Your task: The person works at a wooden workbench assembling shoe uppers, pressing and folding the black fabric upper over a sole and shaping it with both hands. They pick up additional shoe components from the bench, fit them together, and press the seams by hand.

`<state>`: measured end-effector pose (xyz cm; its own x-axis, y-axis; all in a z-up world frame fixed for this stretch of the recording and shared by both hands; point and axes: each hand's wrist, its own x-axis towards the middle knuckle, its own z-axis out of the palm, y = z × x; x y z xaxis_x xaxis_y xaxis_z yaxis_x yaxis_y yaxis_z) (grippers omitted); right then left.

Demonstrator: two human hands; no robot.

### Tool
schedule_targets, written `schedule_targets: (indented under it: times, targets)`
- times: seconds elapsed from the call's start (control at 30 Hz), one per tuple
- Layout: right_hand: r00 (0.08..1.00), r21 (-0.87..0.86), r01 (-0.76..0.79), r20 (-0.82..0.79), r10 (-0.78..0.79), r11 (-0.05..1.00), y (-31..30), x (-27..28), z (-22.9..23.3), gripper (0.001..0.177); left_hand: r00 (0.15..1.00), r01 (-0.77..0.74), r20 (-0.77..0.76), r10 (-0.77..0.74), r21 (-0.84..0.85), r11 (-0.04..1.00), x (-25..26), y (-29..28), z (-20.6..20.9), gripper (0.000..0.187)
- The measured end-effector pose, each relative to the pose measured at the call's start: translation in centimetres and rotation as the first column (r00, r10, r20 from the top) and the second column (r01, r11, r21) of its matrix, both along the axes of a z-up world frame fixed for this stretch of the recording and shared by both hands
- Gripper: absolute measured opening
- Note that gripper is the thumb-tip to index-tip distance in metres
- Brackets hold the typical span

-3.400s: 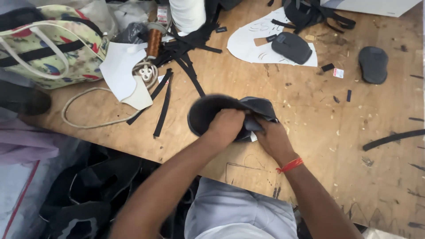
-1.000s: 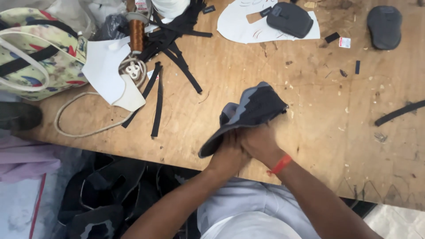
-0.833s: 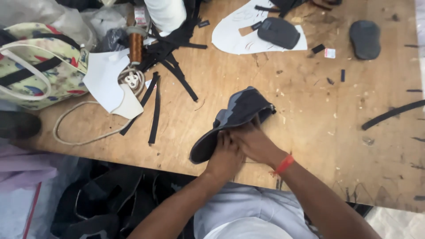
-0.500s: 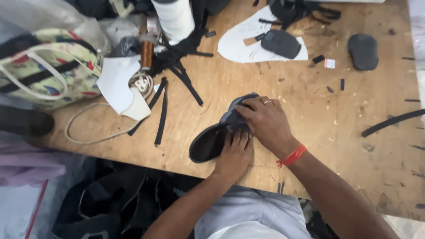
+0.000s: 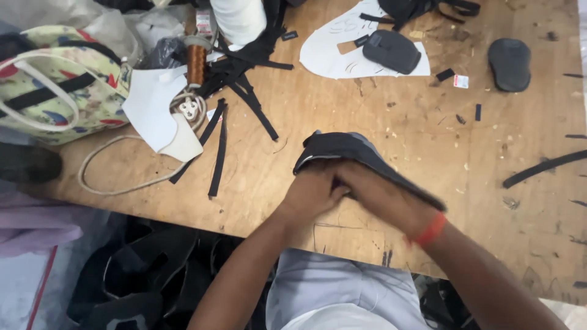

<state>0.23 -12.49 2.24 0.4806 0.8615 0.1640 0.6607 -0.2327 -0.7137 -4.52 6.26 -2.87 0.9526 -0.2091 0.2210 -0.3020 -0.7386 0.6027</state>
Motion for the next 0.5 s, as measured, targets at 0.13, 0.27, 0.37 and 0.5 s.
schedule_targets:
  times: [0.13, 0.27, 0.37, 0.5]
  targets:
    - [0.902, -0.148, 0.324, 0.347, -0.258, 0.935, 0.7, 2.2, -0.1, 0.033, 0.994, -0.035, -0.110, 0.025, -0.090, 0.995, 1.8, 0.7, -0.8, 0.048]
    - [0.919, -0.392, 0.355, 0.313, -0.240, 0.849, 2.2, 1.3, -0.7, 0.033, 0.992, -0.044, -0.119, 0.037, -0.060, 0.997, 2.2, 0.6, -1.5, 0.048]
    - [0.899, -0.417, 0.427, 0.287, -0.330, 0.802, 0.7, 2.8, -5.2, 0.031, 0.989, 0.004, 0.149, 0.014, -0.122, 0.993, 2.2, 0.7, -0.7, 0.057]
    - [0.848, -0.459, 0.529, 0.277, -0.451, 0.714, -1.1, 4.1, -6.7, 0.029, 0.985, -0.060, 0.152, 0.082, -0.144, 0.988, 3.5, -0.2, -2.6, 0.052]
